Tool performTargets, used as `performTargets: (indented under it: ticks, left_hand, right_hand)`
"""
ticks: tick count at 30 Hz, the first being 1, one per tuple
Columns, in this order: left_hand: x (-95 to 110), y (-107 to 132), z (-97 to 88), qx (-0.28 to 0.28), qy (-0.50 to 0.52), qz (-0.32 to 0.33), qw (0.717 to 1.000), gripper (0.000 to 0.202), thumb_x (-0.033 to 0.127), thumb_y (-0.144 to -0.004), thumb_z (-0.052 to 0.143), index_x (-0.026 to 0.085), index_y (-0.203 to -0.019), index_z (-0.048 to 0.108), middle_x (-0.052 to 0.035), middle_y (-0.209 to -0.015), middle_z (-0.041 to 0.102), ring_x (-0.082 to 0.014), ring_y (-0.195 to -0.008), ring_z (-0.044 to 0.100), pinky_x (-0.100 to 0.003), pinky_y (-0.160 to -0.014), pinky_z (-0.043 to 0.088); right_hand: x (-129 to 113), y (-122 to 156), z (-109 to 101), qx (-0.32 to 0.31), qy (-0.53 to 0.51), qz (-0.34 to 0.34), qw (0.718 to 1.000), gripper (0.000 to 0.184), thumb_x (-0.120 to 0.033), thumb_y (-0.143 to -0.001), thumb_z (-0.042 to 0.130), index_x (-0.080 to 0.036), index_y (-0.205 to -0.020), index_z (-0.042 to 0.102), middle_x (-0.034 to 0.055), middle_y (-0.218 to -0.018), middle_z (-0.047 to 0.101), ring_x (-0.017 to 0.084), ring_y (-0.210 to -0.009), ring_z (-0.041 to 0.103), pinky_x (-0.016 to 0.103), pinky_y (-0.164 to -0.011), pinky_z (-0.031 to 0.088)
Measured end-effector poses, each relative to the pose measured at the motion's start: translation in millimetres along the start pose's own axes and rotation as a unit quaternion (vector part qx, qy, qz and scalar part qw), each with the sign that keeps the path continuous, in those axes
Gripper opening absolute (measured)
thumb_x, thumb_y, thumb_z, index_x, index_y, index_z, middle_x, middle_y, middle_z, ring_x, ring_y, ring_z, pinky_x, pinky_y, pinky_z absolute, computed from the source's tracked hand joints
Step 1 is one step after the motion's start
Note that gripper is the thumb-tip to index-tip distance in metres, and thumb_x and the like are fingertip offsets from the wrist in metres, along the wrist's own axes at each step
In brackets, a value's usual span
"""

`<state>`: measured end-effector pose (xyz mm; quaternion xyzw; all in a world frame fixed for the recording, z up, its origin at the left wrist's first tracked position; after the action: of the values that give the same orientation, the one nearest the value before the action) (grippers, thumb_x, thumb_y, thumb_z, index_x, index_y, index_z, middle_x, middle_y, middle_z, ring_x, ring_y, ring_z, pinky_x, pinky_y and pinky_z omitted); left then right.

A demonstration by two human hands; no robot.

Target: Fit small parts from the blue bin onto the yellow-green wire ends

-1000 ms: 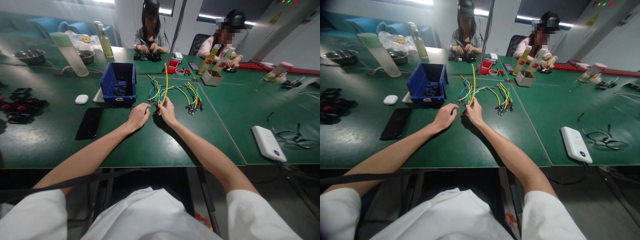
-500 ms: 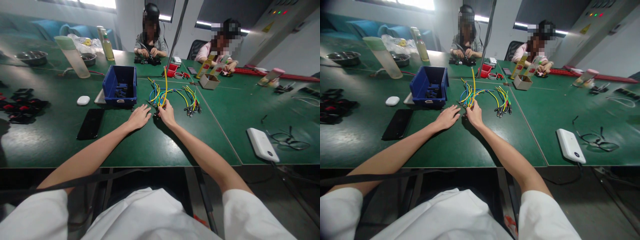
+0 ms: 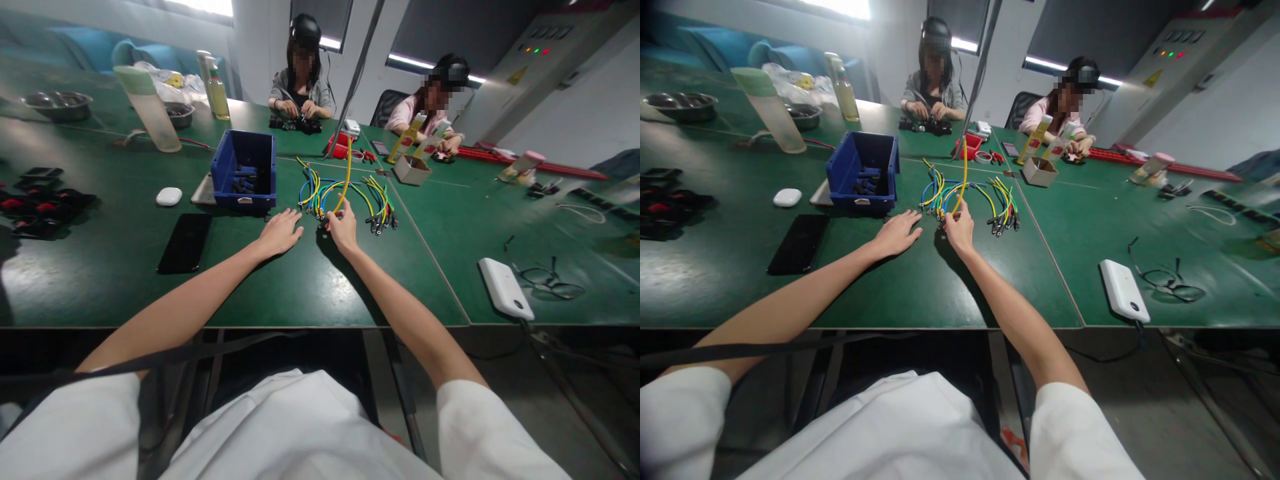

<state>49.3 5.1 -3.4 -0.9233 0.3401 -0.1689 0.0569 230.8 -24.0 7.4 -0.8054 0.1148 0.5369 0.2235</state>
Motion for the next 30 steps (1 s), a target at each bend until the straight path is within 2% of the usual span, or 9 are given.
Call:
performTargets:
  ticks: [7,11,15,18,21,30]
  left_hand:
    - [1,2,-1.2,0.001,0.013,-0.011,1.000,0.058,0.039,-0.095,0.040,0.010,-0.145,0.038,-0.0152,-0.149,0.043,-0.0269,-0.142,0.035,-0.040,-0.116,0.028]
    - [2,3,-3.7,-0.002,0.020,-0.013,1.000,0.060,0.038,-0.095,0.039,0.007,-0.145,0.036,-0.0172,-0.150,0.041,-0.0284,-0.142,0.034,-0.041,-0.116,0.028]
    - [2,3,-5.2,-0.009,0.019,-0.019,1.000,0.059,0.037,-0.095,0.039,0.007,-0.146,0.036,-0.0171,-0.150,0.041,-0.0282,-0.143,0.033,-0.041,-0.116,0.028]
    - [3,3,-5.6,-0.014,0.015,-0.021,1.000,0.059,0.037,-0.095,0.039,0.006,-0.146,0.036,-0.0166,-0.150,0.041,-0.0281,-0.142,0.034,-0.040,-0.117,0.028]
    - [3,3,-6.1,-0.012,0.012,-0.020,1.000,0.059,0.037,-0.095,0.039,0.007,-0.145,0.037,-0.0161,-0.151,0.041,-0.0279,-0.142,0.034,-0.040,-0.117,0.028]
    - [2,1,-4.8,-0.018,-0.001,-0.014,1.000,0.057,0.040,-0.095,0.038,0.009,-0.143,0.041,-0.0145,-0.150,0.043,-0.0261,-0.142,0.035,-0.039,-0.117,0.028]
  right_hand:
    - [9,0,-10,0.007,-0.018,0.025,1.000,0.077,-0.027,-0.073,0.052,-0.018,-0.148,0.035,-0.0053,-0.069,0.054,0.011,-0.050,0.055,0.023,-0.051,0.048]
    - [4,1,-25,-0.005,0.028,-0.021,0.999,0.079,-0.028,-0.075,0.050,-0.020,-0.151,0.029,-0.0028,-0.075,0.056,0.010,-0.050,0.054,0.024,-0.052,0.048]
    - [0,-2,-44,0.019,0.078,-0.076,0.994,0.079,-0.029,-0.078,0.050,-0.021,-0.153,0.025,-0.0005,-0.080,0.057,0.011,-0.052,0.055,0.025,-0.053,0.049]
    - [2,-7,-53,0.057,0.111,-0.110,0.986,0.076,-0.029,-0.079,0.050,-0.020,-0.152,0.029,0.0001,-0.079,0.056,0.014,-0.056,0.057,0.028,-0.058,0.050]
    - [7,-13,-58,0.069,0.143,-0.113,0.981,0.074,-0.028,-0.080,0.050,-0.019,-0.151,0.032,0.0011,-0.078,0.058,0.016,-0.059,0.058,0.032,-0.063,0.051]
    - [12,-22,-66,0.078,0.235,-0.106,0.963,0.067,-0.020,-0.079,0.046,-0.012,-0.146,0.039,0.0071,-0.077,0.064,0.023,-0.067,0.061,0.039,-0.075,0.051]
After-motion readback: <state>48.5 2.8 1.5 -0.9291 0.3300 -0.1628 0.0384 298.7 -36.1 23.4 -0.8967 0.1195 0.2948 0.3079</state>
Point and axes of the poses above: each hand's wrist, its own y-axis away from the middle knuckle, its own z-axis out of the palm, x = y × z, the point moved 5 cm from there along -y, towards the middle knuckle
